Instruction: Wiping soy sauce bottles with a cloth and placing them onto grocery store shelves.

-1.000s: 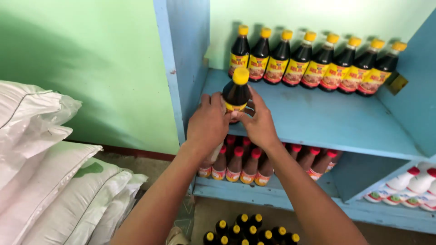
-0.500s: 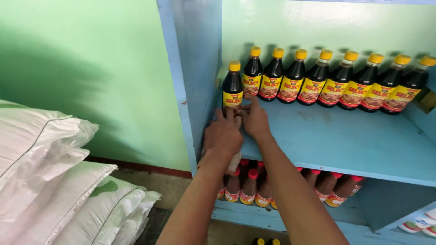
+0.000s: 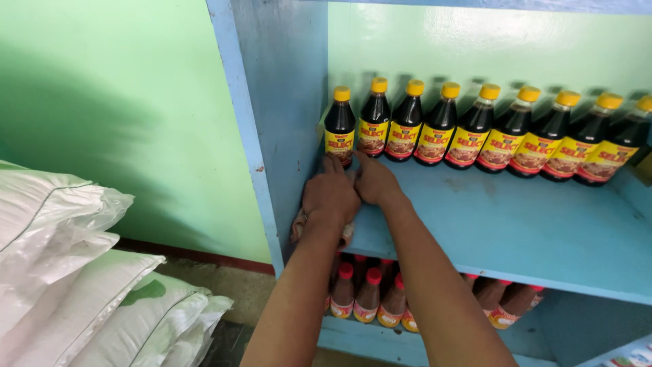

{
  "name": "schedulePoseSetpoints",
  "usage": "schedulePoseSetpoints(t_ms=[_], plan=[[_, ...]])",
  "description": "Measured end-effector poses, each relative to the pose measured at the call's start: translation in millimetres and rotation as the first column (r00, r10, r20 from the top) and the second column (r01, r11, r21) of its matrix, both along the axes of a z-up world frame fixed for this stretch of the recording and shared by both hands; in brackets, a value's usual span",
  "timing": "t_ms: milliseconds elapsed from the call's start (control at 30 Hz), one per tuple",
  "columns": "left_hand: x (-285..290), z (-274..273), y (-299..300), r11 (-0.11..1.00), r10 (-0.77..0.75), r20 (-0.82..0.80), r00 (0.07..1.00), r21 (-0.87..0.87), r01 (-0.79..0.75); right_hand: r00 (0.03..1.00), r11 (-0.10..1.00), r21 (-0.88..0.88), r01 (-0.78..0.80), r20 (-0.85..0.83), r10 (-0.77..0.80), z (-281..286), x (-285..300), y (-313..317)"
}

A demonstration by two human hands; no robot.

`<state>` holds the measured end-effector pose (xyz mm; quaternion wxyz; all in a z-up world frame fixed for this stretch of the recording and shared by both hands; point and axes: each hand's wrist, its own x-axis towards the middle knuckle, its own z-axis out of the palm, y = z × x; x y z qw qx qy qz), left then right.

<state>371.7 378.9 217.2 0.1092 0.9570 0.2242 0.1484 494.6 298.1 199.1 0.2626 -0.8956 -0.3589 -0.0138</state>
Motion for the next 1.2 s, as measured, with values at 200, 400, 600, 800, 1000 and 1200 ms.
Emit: schedulePoseSetpoints(t_ms=[200,400,600,800,1000,1200], plan=[[28,-4,14,1.000,0.003,-0.019,1.000,0.015,-0.002,0.998,0.998,-0.037,0.053,0.020,-0.052,18,2,4],[46,-13,18,1.000,0.024,0.022,0.999,0.005,-0.024,0.994,0.994,0.021,0.110,0.017,-0.110,15,2,1],[43,-6,18,1.000,0.027,0.004,1.000,-0.002,-0.027,0.998,0.998,0.060,-0.006,0.056,0.003,20,-7,-3],[18,22,7,0.993,0.007,0.034,0.999,-0.116,-0.003,0.995,0.996,0.055,-0.069,0.078,0.064,16,-3,-3],[32,10,16,0.975,-0.016,0.051,0.999,-0.219,0.027,0.995,0.998,0.003,-0.070,0.065,0.069,8,8,-2],[45,3,26,0.956,-0.019,0.050,0.999,-0.292,0.033,0.993,0.994,-0.027,-0.106,0.051,0.107,3,27,4]])
